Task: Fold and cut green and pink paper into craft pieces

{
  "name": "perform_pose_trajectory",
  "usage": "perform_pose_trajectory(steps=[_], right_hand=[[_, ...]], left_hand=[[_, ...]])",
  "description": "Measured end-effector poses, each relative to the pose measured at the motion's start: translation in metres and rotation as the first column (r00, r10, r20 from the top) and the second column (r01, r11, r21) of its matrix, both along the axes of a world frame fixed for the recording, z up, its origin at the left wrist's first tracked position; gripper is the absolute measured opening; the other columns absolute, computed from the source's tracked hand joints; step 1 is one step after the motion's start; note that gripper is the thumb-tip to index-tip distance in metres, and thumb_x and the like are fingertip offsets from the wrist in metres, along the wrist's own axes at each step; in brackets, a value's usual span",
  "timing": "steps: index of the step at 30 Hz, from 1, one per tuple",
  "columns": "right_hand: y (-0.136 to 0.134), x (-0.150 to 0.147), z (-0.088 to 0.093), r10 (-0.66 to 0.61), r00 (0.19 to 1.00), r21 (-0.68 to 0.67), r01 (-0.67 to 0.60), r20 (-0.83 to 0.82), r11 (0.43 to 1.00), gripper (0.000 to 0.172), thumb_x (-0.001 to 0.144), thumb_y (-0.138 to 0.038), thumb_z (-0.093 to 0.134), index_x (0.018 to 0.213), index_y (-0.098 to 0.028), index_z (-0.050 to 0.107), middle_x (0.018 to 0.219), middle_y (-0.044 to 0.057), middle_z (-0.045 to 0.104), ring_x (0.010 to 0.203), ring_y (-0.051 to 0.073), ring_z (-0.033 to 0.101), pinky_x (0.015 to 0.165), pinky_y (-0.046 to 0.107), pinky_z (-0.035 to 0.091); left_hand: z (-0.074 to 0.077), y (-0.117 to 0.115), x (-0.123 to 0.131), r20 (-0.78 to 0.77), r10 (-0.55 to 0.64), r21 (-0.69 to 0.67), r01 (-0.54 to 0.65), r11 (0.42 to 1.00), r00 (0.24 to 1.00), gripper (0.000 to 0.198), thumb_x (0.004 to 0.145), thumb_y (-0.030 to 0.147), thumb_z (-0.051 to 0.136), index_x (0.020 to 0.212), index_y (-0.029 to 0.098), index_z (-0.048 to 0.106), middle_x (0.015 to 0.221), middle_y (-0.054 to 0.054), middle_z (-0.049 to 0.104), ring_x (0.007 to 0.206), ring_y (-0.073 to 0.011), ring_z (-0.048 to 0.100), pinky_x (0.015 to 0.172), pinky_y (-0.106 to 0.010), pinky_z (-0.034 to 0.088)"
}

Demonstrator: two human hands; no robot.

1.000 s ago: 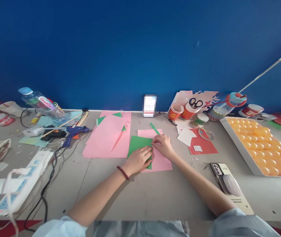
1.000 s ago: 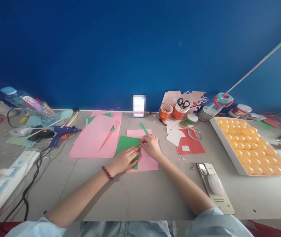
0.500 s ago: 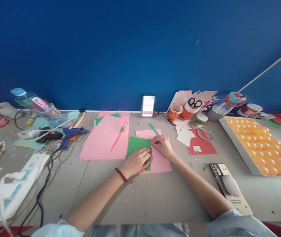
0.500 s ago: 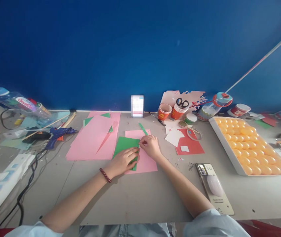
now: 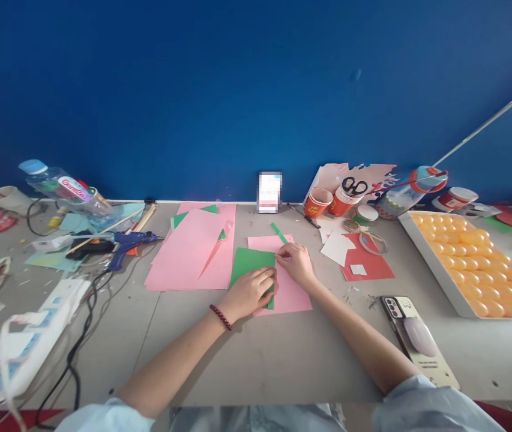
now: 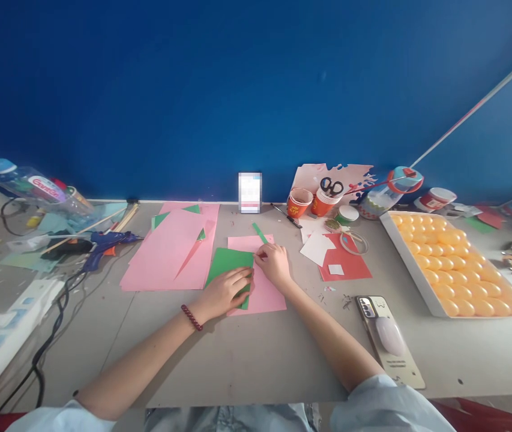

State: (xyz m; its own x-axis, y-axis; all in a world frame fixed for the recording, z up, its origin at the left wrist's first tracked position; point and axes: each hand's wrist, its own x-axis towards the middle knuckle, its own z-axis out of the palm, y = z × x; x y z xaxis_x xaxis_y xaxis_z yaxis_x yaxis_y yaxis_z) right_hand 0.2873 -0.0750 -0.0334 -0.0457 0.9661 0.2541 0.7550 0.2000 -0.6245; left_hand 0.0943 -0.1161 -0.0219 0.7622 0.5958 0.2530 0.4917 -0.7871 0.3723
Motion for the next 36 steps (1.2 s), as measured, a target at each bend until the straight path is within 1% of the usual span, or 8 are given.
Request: perform_pose_trajectory(steps=[12, 15, 18, 21, 26, 32, 36], right_hand=[[0.002, -0.002, -0.001, -0.069, 0.998, 0.030, 0.069, -0.002, 0.997, 0.012, 0.079, -0.021, 0.056, 0.067, -0.021, 0.057, 0.074, 0.001, 0.066, 0.072, 0.019, 0.060, 0.074, 0.033, 0.035], [0.004, -0.001, -0.001, -0.088, 0.994, 0.025, 0.089, -0.058, 0.996, 0.011, 0.078, -0.019, 0.056, 0.067, -0.021, 0.057, 0.075, 0.002, 0.066, 0.071, 0.018, 0.060, 0.073, 0.032, 0.038], [0.004, 0.001, 0.001, -0.045, 0.992, 0.005, 0.046, -0.120, 0.999, 0.011, 0.078, -0.020, 0.058, 0.068, -0.021, 0.058, 0.075, 0.000, 0.067, 0.070, 0.017, 0.060, 0.075, 0.033, 0.039], [0.002, 0.003, 0.003, 0.027, 0.995, -0.013, -0.029, -0.099, 1.000, 0.010, 0.079, -0.023, 0.060, 0.069, -0.022, 0.059, 0.082, 0.000, 0.069, 0.076, 0.018, 0.061, 0.080, 0.035, 0.035], [-0.002, 0.007, 0.005, 0.151, 0.988, -0.002, -0.151, -0.034, 0.988, 0.010, 0.078, -0.026, 0.063, 0.069, -0.022, 0.061, 0.095, 0.002, 0.069, 0.089, 0.021, 0.058, 0.081, 0.037, 0.032], [-0.001, 0.011, 0.002, 0.192, 0.981, -0.002, -0.192, -0.008, 0.981, 0.011, 0.079, -0.028, 0.064, 0.070, -0.022, 0.062, 0.098, 0.002, 0.068, 0.091, 0.021, 0.057, 0.082, 0.037, 0.032], [0.000, 0.010, 0.002, 0.184, 0.983, -0.017, -0.184, -0.013, 0.983, 0.013, 0.080, -0.030, 0.064, 0.069, -0.022, 0.062, 0.098, 0.003, 0.068, 0.090, 0.021, 0.057, 0.081, 0.037, 0.031]], left_hand=[[0.002, 0.000, 0.001, -0.003, 0.002, -0.005, -0.002, 1.000, 1.000, 0.015, 0.090, 0.020, 0.049, 0.103, 0.018, 0.056, 0.128, -0.008, 0.057, 0.127, -0.0214, 0.046, 0.103, -0.037, 0.044], [0.002, 0.000, 0.001, -0.001, 0.006, -0.007, -0.006, 1.000, 1.000, 0.014, 0.090, 0.020, 0.049, 0.103, 0.019, 0.056, 0.129, -0.007, 0.057, 0.127, -0.0212, 0.046, 0.102, -0.037, 0.044], [0.002, -0.001, 0.000, 0.000, 0.009, -0.005, -0.009, 1.000, 1.000, 0.015, 0.091, 0.020, 0.048, 0.103, 0.019, 0.056, 0.129, -0.007, 0.056, 0.126, -0.0211, 0.046, 0.102, -0.037, 0.045], [0.003, -0.004, 0.003, 0.002, 0.029, -0.007, -0.029, 1.000, 1.000, 0.018, 0.090, 0.019, 0.048, 0.106, 0.019, 0.055, 0.130, -0.008, 0.056, 0.126, -0.0214, 0.047, 0.102, -0.037, 0.045], [0.002, -0.012, 0.013, 0.017, 0.144, -0.005, -0.144, 0.990, 0.989, 0.027, 0.088, 0.016, 0.049, 0.115, 0.017, 0.052, 0.129, -0.011, 0.056, 0.125, -0.0222, 0.048, 0.101, -0.038, 0.046], [0.002, -0.014, 0.016, 0.015, 0.153, 0.012, -0.154, 0.988, 0.988, 0.030, 0.087, 0.015, 0.049, 0.116, 0.016, 0.051, 0.127, -0.011, 0.057, 0.125, -0.0218, 0.048, 0.101, -0.036, 0.045], [0.002, -0.014, 0.016, 0.024, 0.149, 0.016, -0.150, 0.989, 0.989, 0.030, 0.087, 0.015, 0.048, 0.117, 0.017, 0.050, 0.127, -0.011, 0.058, 0.124, -0.0215, 0.049, 0.100, -0.036, 0.045]])
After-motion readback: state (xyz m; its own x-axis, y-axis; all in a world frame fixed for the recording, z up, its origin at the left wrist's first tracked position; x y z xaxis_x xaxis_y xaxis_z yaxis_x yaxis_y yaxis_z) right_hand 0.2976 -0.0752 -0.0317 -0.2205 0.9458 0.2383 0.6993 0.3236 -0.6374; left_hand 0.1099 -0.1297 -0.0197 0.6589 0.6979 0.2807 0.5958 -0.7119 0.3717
